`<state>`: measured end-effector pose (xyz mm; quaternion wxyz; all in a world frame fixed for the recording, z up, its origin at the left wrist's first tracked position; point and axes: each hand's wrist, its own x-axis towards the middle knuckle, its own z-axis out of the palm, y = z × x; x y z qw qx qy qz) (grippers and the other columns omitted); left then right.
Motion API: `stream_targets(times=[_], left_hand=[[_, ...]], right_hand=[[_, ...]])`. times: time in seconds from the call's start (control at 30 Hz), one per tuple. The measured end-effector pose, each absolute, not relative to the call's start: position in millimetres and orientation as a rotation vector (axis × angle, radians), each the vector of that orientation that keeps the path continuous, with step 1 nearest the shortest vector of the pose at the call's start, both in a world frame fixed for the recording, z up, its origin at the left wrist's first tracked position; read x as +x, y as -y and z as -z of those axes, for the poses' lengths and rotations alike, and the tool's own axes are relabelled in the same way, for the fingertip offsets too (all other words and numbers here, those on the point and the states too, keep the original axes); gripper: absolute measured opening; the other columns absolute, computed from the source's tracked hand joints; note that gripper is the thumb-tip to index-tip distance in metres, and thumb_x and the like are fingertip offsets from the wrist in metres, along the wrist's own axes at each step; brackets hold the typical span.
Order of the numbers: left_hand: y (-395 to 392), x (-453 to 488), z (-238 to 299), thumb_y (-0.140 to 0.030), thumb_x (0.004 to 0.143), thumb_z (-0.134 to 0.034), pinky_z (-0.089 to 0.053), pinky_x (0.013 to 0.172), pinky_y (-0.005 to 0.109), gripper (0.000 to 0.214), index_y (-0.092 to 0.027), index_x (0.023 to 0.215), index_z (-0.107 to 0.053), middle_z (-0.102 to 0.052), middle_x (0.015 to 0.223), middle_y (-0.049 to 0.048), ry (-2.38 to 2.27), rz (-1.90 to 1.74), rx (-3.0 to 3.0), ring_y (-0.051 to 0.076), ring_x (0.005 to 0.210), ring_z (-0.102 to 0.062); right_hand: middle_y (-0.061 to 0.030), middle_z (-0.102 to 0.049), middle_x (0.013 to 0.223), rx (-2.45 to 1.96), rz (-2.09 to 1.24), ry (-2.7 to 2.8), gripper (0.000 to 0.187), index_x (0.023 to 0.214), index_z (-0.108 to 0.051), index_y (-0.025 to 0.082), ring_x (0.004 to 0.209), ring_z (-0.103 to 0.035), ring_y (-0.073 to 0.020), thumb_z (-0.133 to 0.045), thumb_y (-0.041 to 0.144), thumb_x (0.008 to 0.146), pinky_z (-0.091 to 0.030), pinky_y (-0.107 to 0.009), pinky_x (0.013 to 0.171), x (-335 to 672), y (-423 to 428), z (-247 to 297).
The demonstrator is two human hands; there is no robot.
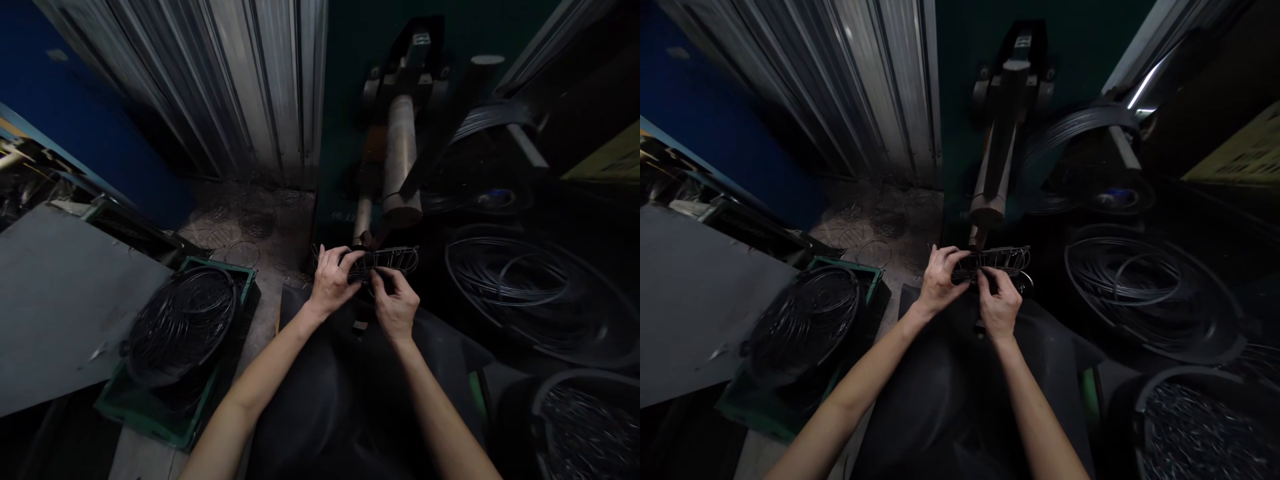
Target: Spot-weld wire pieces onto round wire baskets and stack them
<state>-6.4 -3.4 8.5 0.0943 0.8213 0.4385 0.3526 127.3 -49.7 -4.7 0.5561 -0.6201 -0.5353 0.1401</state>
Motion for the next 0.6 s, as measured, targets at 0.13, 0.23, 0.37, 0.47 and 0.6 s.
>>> stream_targets(times=[0.13, 0.23, 0.37, 0.47, 0.6], left_hand=[[2.0, -6.4, -8.0, -0.022, 0.072, -0.068, -0.025, 0.113, 0.054, 0.056, -0.022, 0.123, -0.047, -0.053, 0.117, 0.0077, -1.296, -1.058, 2.429, 0.022, 0.114, -0.052], [0.4, -6.2, -8.6, -0.022, 0.072, -0.067, -0.025, 0.113, 0.054, 0.055, -0.023, 0.123, -0.047, -0.052, 0.117, 0.0075, -1.297, -1.058, 2.428, 0.022, 0.114, -0.052], [-0.9, -5.6, -9.9, -0.021, 0.072, -0.067, -0.025, 0.113, 0.054, 0.054, -0.022, 0.122, -0.048, -0.053, 0.115, 0.0071, -1.304, -1.057, 2.431, 0.022, 0.111, -0.053], [-0.6, -5.7, -11.2, -0.021, 0.072, -0.067, -0.026, 0.112, 0.054, 0.054, -0.022, 0.122, -0.048, -0.053, 0.115, 0.0071, -1.315, -1.059, 2.448, 0.022, 0.112, -0.053], [0.7, -6.9, -12.8, -0.021, 0.072, -0.068, -0.027, 0.112, 0.054, 0.054, -0.023, 0.123, -0.048, -0.053, 0.115, 0.0069, -1.342, -1.067, 2.488, 0.022, 0.111, -0.053]], right_hand=[[-0.0046, -0.067, 0.084, -1.464, -0.321, 1.267, 0.023, 0.091, -0.066, 0.017, 0.076, -0.062, -0.0158, -0.058, 0.038, 0.086, -0.050, -0.029, 0.075, 127.0, 48.8, 4.8], [-0.0043, -0.067, 0.084, -1.457, -0.314, 1.264, 0.022, 0.090, -0.066, 0.017, 0.075, -0.062, -0.0155, -0.058, 0.037, 0.086, -0.050, -0.029, 0.074, 126.4, 47.2, 4.5], [-0.0038, -0.066, 0.084, -1.448, -0.322, 1.267, 0.021, 0.091, -0.066, 0.017, 0.075, -0.062, -0.0152, -0.058, 0.036, 0.086, -0.049, -0.028, 0.073, 126.5, 45.2, 5.7], [-0.0039, -0.066, 0.084, -1.447, -0.313, 1.276, 0.021, 0.090, -0.065, 0.017, 0.076, -0.062, -0.0154, -0.057, 0.036, 0.086, -0.049, -0.028, 0.074, 126.8, 44.7, 5.4], [-0.0044, -0.067, 0.084, -1.457, -0.302, 1.285, 0.022, 0.090, -0.065, 0.017, 0.076, -0.062, -0.0160, -0.056, 0.037, 0.087, -0.050, -0.029, 0.075, 126.1, 45.4, 2.6]])
